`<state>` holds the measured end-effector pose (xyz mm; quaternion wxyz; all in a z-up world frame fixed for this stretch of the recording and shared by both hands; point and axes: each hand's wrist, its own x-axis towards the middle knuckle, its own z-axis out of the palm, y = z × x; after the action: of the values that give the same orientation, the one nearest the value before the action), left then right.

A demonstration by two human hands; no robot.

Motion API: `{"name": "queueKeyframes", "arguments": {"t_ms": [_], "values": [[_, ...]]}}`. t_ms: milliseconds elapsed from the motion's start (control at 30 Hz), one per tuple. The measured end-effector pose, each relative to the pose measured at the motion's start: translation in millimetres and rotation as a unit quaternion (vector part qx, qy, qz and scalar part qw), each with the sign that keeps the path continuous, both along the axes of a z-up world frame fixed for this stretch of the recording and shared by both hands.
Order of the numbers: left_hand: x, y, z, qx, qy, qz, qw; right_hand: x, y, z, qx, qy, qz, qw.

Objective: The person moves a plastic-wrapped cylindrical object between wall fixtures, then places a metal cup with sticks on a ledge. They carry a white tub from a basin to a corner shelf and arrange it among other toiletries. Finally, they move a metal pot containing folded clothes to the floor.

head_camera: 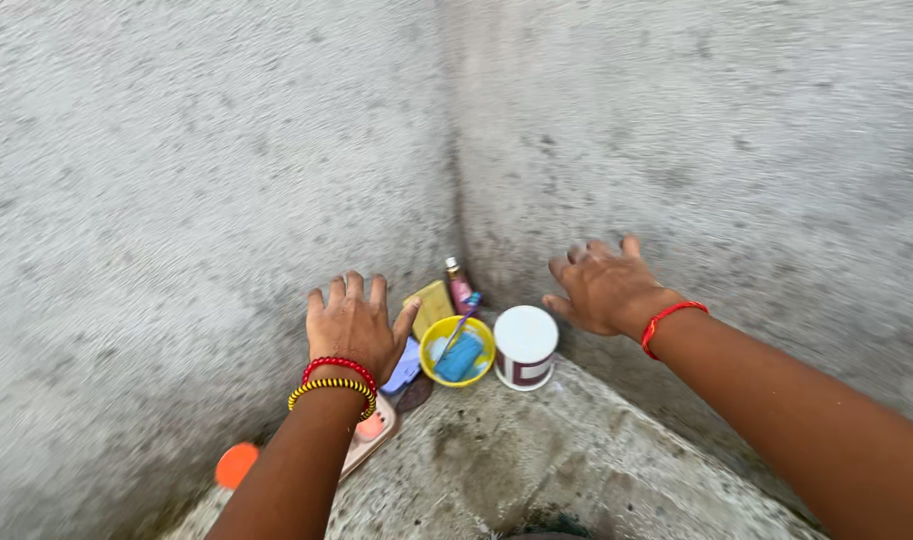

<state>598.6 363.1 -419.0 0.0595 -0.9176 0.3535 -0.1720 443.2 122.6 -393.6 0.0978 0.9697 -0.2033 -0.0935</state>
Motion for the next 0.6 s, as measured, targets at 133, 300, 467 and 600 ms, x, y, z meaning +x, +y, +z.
{"name": "queueKeyframes", "arguments": {"t_ms": [133,300,467,600], "values": [[7.6,15.1,-3.3,0.014,0.026,0.046,0.999,20.4,2.9,-12.3,-0.059,-0.101,0.063,0.991],[13.4,28.8,-7.5,0.001,-0.016,0.089,0.996,45.1,6.2,-33.1,-0.058,-0.147,0.108,0.982],[10.6,41.0,-9.4,0.010,0.021,0.142,0.990,67.2,5.2,-54.6,0.004,-0.110,0.108,0.988],[6.6,46.0,-7.3,0.009,0.014,0.192,0.981,83.3,2.9,-67.7,0.010,-0.078,0.100,0.992]]}}
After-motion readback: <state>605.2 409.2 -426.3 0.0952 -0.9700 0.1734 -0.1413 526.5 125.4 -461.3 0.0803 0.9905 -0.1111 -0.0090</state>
